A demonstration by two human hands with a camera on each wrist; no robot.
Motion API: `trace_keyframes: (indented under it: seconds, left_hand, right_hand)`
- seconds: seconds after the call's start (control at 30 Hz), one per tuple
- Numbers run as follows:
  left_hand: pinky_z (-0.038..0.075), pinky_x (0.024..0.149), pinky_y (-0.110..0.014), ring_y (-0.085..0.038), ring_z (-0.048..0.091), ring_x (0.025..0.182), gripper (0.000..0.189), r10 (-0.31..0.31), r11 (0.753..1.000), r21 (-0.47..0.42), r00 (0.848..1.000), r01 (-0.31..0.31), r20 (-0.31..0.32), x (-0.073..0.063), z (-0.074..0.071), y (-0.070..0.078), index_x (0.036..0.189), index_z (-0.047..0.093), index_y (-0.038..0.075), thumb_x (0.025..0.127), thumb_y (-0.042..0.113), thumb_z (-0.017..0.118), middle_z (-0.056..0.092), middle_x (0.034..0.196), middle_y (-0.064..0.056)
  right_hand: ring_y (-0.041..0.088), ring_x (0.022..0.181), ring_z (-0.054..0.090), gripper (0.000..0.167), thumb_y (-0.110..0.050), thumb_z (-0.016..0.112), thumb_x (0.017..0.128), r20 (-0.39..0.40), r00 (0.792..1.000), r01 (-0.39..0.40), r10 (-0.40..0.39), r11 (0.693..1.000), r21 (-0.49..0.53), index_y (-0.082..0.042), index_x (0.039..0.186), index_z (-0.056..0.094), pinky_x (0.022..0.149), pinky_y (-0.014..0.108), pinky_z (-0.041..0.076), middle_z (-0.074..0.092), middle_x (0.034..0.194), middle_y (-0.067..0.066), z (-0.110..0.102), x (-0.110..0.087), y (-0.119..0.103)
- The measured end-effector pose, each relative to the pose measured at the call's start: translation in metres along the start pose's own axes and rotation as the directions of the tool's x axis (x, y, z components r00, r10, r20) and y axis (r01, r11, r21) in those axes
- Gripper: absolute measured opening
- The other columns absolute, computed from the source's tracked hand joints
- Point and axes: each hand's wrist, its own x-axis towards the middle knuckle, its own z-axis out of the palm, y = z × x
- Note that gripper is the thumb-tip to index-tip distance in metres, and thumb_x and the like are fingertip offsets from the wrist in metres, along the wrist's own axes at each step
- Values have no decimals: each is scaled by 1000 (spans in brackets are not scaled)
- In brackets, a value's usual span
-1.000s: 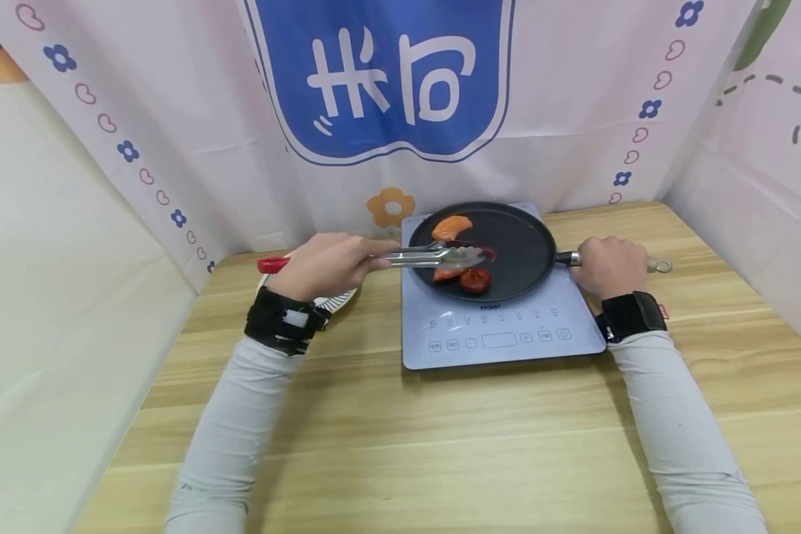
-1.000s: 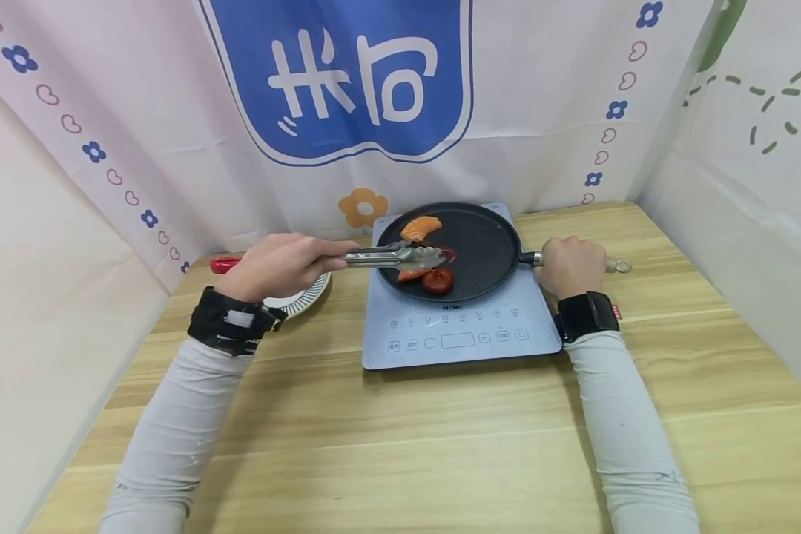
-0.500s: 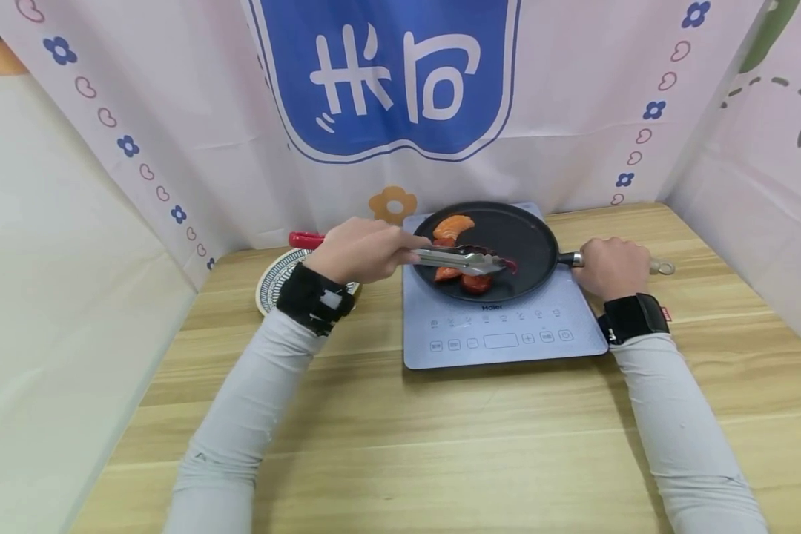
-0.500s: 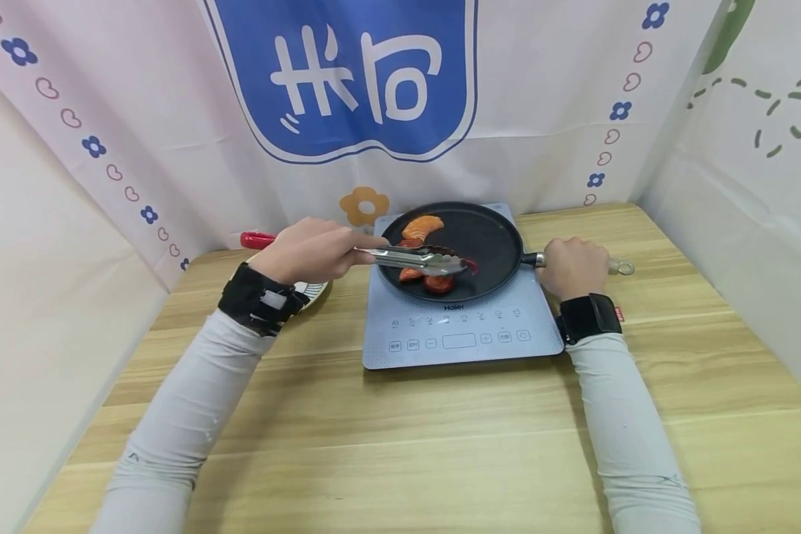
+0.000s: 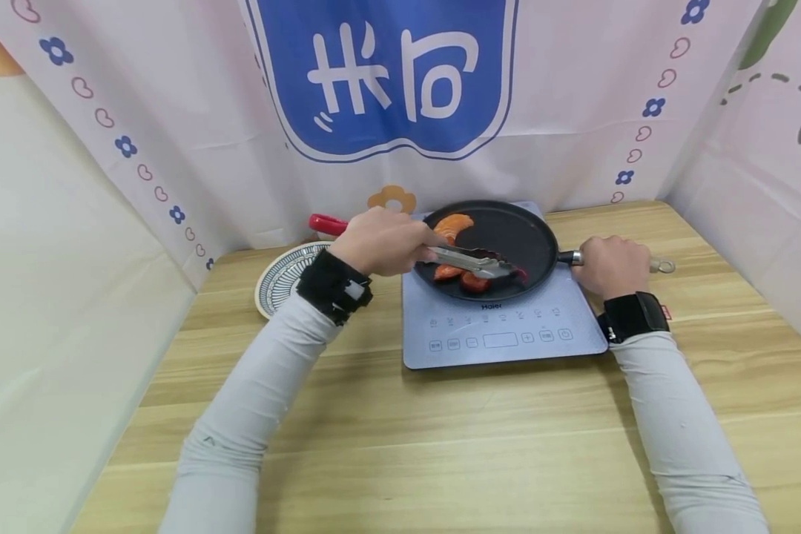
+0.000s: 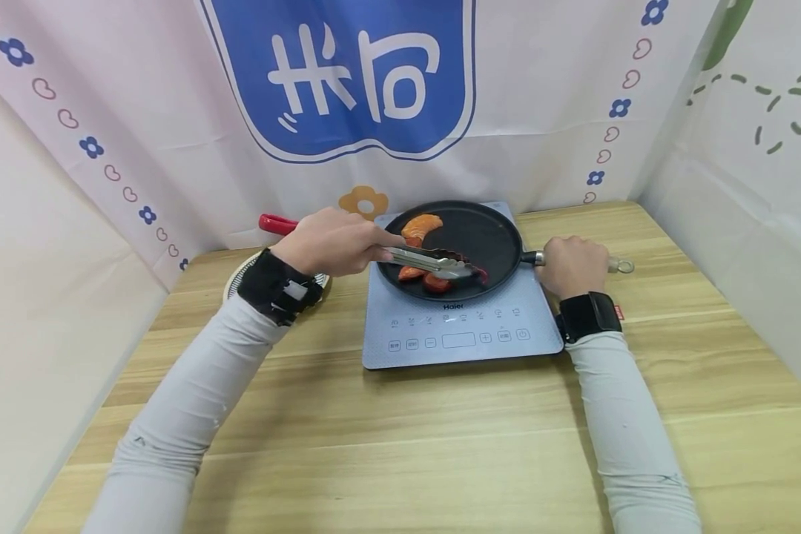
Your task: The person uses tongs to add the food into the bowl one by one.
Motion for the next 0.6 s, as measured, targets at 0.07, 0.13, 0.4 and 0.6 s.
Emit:
trace_keyframes:
  seconds: [0.07,0.13,0.4,0.6]
  left_hand:
    - [33,56,-30,-21,48,65,32,10,1000,27,1000,-10,5,2,-3,3,138,69,36,107,38,62,55,80,1]
    - [33,56,-30,-21,48,64,31,18,999,51,1000,-18,3,3,-6,6,137,70,35,107,37,62,56,79,0]
    - [49,62,-30,-20,60,74,34,17,980,200,1000,-15,-6,7,-20,27,139,69,35,106,41,62,68,90,0]
    - [61,70,-35,-22,65,79,35,23,965,260,1000,-24,7,8,-28,38,139,70,32,105,41,65,72,98,-1]
  right_hand:
    - [34,57,52,30,-21,74,85,3,1000,0,0,1000,-1,-8,62,59,51,45,37,54,59,11,-1,0,-1]
    - [34,57,52,30,-21,75,85,3,1000,-1,1,1000,-1,-8,62,60,51,46,37,55,59,11,-1,0,-1]
    - [35,58,53,30,-21,74,85,10,1000,1,-1,1000,-1,-8,62,59,51,46,38,55,61,12,-2,0,-1]
    - [34,57,52,31,-20,73,84,12,1000,4,-4,1000,4,-9,60,57,50,46,37,54,60,10,-1,0,-1]
